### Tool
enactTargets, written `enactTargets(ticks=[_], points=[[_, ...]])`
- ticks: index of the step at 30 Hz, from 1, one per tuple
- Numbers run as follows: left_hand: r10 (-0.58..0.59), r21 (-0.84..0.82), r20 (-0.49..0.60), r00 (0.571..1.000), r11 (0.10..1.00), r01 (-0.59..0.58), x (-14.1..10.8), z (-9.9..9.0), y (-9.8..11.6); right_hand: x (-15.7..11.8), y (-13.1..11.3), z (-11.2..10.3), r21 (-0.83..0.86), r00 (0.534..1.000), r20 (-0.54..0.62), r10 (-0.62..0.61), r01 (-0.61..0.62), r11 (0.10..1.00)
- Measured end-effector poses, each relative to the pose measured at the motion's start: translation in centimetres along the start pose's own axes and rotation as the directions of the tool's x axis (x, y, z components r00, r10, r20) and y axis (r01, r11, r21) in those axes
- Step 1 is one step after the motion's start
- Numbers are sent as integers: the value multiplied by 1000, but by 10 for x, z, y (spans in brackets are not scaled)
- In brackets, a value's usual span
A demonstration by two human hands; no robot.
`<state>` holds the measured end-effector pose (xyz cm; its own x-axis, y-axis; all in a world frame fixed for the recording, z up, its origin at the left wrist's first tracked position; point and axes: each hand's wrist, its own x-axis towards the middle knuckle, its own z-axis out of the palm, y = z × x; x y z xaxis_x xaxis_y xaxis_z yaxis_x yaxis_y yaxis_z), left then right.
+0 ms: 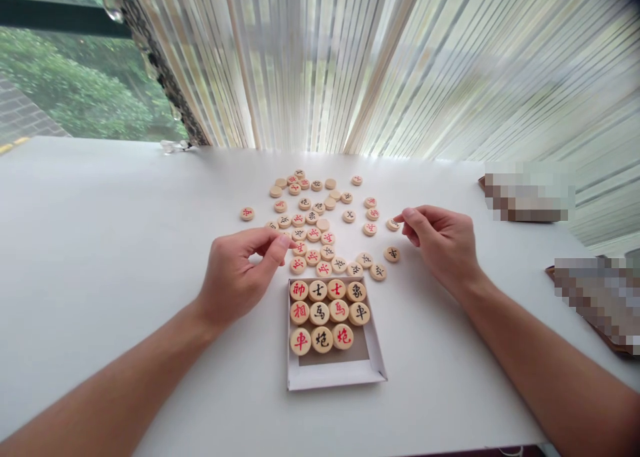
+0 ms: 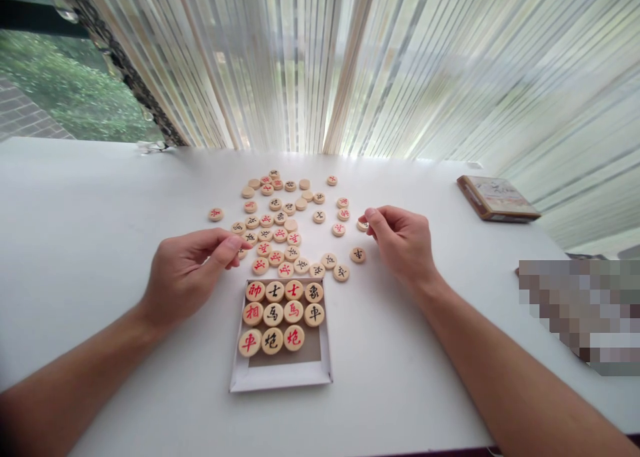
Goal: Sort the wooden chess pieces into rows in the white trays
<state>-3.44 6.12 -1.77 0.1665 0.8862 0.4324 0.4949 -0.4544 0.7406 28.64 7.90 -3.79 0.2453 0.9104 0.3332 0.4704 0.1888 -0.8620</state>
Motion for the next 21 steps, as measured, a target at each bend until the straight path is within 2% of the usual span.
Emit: enactTargets(ticks=[21], points=[[10, 22, 76, 997, 1000, -12, -2, 0, 5, -5, -11, -1, -64, 996, 60, -68, 72, 995]])
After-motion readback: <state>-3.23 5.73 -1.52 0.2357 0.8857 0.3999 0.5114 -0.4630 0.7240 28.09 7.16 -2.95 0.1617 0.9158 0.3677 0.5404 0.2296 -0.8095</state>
